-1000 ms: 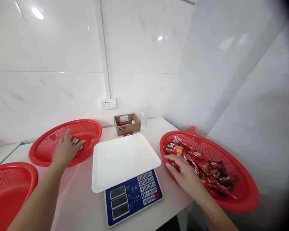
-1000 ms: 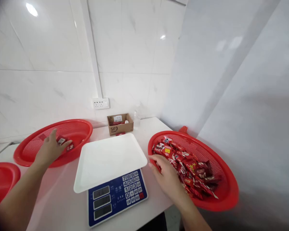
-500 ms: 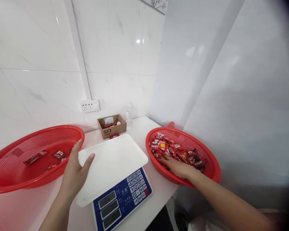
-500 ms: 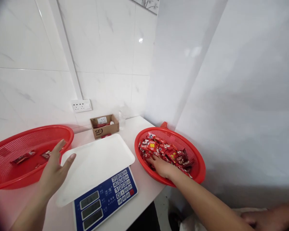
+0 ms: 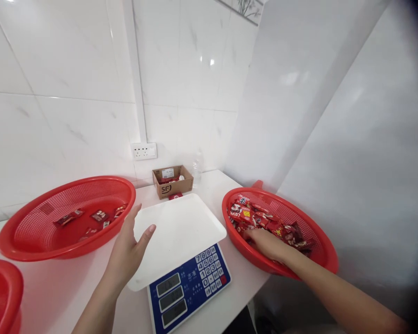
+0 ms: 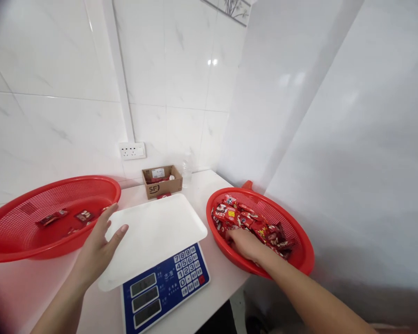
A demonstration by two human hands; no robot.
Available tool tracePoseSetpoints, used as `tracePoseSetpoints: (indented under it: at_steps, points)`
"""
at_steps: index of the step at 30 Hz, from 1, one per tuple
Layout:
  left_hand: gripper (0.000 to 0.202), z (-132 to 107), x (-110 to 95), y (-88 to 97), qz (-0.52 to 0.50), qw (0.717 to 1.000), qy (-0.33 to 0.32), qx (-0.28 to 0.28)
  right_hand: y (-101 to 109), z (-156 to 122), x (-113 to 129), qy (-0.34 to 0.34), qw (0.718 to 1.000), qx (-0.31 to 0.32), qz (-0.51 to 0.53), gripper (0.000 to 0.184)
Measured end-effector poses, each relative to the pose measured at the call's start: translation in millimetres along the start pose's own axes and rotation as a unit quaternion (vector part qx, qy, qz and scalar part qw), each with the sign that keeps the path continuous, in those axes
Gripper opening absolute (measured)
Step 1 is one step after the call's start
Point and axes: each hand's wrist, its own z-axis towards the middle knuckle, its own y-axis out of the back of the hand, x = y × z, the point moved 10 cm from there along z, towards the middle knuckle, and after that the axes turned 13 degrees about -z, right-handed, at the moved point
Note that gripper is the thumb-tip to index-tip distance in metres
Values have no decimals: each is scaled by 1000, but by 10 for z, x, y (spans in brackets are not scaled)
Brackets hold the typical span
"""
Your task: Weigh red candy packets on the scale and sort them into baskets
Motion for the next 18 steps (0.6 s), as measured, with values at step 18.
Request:
tracePoseSetpoints:
  at_steps: [18]
  points:
    - [54, -160, -81, -366, 28, 993, 5, 117, 532, 302, 1070, 54, 984, -96, 143, 20]
